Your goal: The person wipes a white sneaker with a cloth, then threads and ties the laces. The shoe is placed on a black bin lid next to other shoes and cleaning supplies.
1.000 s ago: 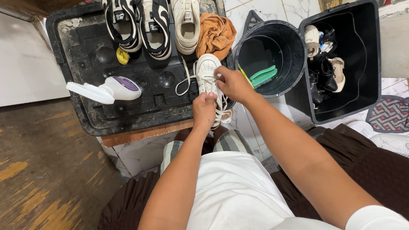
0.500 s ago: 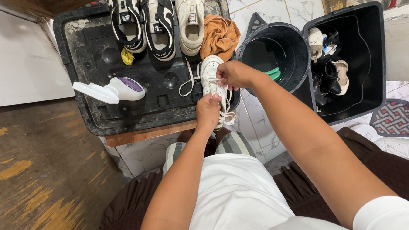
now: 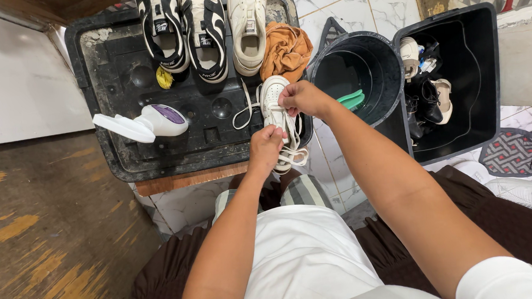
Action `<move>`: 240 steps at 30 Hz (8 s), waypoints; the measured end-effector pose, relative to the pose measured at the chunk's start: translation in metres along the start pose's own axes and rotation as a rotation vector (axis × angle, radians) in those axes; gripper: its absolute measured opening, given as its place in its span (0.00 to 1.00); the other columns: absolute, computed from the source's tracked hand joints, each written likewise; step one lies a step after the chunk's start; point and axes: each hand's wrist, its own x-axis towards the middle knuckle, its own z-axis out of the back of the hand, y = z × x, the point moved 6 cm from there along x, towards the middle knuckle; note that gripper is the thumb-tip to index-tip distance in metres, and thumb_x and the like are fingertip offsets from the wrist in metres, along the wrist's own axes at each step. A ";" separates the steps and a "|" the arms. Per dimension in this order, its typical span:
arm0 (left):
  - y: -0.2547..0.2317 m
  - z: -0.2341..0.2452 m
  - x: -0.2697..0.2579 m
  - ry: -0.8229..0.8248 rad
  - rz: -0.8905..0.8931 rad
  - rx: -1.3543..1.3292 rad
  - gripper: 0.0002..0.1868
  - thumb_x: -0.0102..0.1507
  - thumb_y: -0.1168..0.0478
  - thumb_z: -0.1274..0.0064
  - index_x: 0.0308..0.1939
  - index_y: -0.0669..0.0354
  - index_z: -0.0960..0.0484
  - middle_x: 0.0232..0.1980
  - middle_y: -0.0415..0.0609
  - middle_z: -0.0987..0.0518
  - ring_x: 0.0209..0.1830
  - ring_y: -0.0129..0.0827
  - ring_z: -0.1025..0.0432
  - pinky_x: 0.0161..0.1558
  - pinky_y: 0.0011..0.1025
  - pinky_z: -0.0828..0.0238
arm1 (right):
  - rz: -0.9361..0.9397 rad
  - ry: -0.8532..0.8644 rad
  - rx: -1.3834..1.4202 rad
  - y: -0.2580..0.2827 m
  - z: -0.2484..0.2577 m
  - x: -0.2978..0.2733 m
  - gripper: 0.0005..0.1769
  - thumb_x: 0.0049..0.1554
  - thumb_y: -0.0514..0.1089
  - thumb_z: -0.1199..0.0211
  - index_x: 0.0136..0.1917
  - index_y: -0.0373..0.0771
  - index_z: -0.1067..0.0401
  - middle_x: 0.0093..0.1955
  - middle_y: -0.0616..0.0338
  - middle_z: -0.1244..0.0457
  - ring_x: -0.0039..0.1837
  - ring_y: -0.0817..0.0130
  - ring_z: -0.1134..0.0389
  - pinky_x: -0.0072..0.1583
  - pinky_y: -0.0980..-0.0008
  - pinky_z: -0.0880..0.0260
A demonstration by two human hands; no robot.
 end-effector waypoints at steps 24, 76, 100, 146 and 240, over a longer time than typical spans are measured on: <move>0.004 -0.005 -0.003 -0.014 0.111 -0.050 0.13 0.69 0.59 0.54 0.34 0.63 0.21 0.22 0.40 0.29 0.21 0.24 0.39 0.26 0.27 0.43 | -0.147 -0.411 0.168 -0.009 -0.038 -0.089 0.19 0.60 0.50 0.39 0.38 0.31 0.25 0.26 0.57 0.38 0.25 0.69 0.37 0.29 0.67 0.38; -0.112 0.042 -0.043 -0.187 -0.256 0.353 0.37 0.61 0.63 0.45 0.74 0.60 0.37 0.58 0.55 0.17 0.53 0.39 0.20 0.54 0.32 0.26 | 0.014 -0.148 0.373 0.059 -0.064 -0.105 0.09 0.59 0.41 0.40 0.42 0.31 0.28 0.30 0.58 0.38 0.30 0.68 0.36 0.34 0.66 0.32; -0.349 -0.065 -0.237 0.504 -0.987 -0.343 0.18 0.74 0.80 0.64 0.57 0.65 0.20 0.42 0.50 0.20 0.25 0.19 0.43 0.29 0.17 0.47 | 0.777 -0.191 -0.399 0.147 -0.071 -0.239 0.26 0.53 0.35 0.36 0.65 0.32 0.32 0.64 0.46 0.34 0.68 0.54 0.34 0.67 0.59 0.36; 0.015 0.001 -0.016 -0.282 0.318 -0.281 0.10 0.64 0.62 0.48 0.45 0.66 0.20 0.35 0.48 0.20 0.28 0.35 0.23 0.26 0.31 0.22 | 0.500 0.372 -0.848 0.117 -0.067 -0.266 0.21 0.56 0.36 0.37 0.63 0.42 0.25 0.54 0.50 0.30 0.53 0.56 0.27 0.55 0.64 0.30; 0.020 0.212 -0.150 -0.343 0.598 0.178 0.12 0.65 0.67 0.52 0.52 0.65 0.21 0.36 0.61 0.18 0.25 0.44 0.22 0.25 0.40 0.24 | -0.273 -0.003 -0.288 0.043 0.057 -0.192 0.19 0.59 0.52 0.38 0.38 0.32 0.26 0.34 0.49 0.33 0.34 0.62 0.31 0.39 0.63 0.29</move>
